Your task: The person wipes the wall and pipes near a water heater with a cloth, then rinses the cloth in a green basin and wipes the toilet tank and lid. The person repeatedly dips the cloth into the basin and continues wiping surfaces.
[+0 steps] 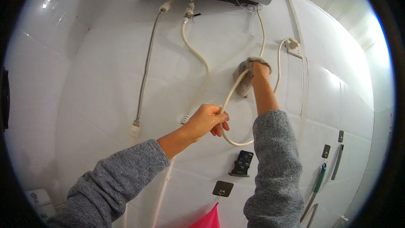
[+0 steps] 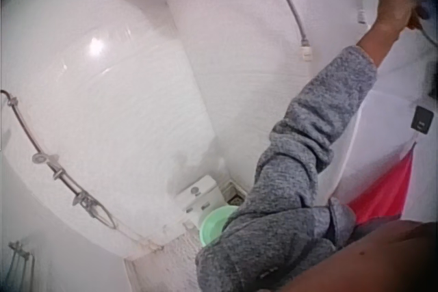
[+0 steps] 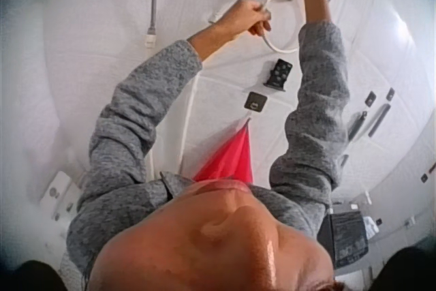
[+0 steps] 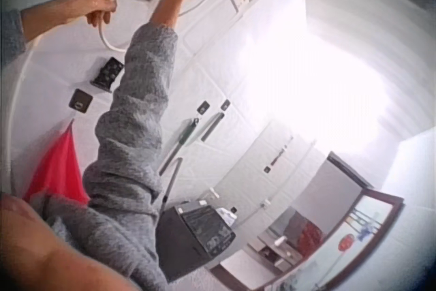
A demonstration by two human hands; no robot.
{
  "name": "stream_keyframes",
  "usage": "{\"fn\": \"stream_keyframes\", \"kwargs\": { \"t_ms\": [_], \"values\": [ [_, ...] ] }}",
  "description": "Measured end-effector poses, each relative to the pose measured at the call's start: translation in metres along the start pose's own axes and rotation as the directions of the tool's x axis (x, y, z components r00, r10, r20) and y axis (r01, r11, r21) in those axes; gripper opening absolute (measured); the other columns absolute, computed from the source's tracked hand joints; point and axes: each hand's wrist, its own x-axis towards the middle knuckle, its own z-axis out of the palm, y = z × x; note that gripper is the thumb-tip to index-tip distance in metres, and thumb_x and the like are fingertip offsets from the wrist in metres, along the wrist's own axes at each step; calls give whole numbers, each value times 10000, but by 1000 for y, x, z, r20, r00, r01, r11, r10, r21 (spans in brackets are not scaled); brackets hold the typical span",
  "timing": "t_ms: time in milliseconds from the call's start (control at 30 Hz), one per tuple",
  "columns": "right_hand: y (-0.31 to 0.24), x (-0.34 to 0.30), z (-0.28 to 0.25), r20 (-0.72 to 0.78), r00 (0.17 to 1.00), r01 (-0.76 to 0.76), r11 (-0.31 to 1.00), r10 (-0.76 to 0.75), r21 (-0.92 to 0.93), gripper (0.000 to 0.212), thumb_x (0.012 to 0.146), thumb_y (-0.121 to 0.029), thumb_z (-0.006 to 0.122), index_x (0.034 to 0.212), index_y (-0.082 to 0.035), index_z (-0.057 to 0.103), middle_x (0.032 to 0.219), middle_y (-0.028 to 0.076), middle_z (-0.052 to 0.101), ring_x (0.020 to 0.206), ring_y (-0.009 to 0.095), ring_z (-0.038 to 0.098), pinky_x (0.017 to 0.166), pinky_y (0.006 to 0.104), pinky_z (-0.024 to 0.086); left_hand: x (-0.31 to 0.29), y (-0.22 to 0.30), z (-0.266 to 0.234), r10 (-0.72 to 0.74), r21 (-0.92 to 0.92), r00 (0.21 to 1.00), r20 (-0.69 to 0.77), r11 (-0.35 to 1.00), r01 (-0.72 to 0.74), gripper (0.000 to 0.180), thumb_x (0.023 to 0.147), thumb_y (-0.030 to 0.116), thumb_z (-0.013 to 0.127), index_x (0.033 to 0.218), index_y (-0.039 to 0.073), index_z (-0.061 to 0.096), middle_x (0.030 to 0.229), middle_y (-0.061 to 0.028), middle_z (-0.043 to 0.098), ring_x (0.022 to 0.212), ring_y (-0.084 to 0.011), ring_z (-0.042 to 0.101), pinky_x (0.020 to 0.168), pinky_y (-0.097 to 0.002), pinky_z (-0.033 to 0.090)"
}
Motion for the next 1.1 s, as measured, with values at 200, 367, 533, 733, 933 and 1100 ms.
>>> {"fn": "stream_keyframes", "kwargs": {
  "t_ms": [200,367,533,733,933,1100],
  "values": [
    [25,10,21,-64,994,85,996,-87,-25,209,867,-180,607,1040,-62,616,957,95,636,840,230,633,663,365,535,-4,1,-9,-47,39,998,-35,998,49,182,912,176,583,906,-2,617,787,-112,684,521,-118,587,486,-250,464],
    [39,-76,22,211,973,-113,991,95,75,132,878,-90,556,975,-32,624,878,101,644,732,226,642,630,344,563,2,-21,-1,-101,-11,991,-89,995,101,192,912,180,592,900,-7,631,796,-112,687,524,-127,590,497,-255,470],
    [73,-113,-27,361,834,545,721,-417,-428,196,809,-55,575,995,0,604,926,130,619,878,240,594,758,361,485,5,-33,7,-95,5,984,-153,995,97,262,932,250,581,933,-6,639,836,-105,701,558,-113,583,529,-245,470],
    [54,-160,-138,146,518,777,392,-843,-494,272,818,21,637,1082,-20,592,998,88,609,927,216,567,809,347,469,-19,-25,21,-40,12,958,-285,999,46,391,942,329,584,1169,12,554,1105,-107,626,630,-106,590,548,-238,465],
    [118,-168,-243,518,598,511,-208,-612,-834,530,921,-262,515,1405,-74,409,1467,211,335,1219,398,476,939,453,453,-59,-33,59,317,251,746,-586,946,-205,370,964,275,547,1215,10,492,1022,-75,572,705,-93,536,583,-226,441],
    [153,-257,-258,524,718,641,141,-458,-755,491,889,-148,559,1350,-31,439,1311,199,495,1183,347,498,951,436,424,-106,-64,123,392,407,908,-150,861,-305,154,969,127,510,1098,54,548,968,-12,549,740,-58,495,613,-209,426]
  ]
}}
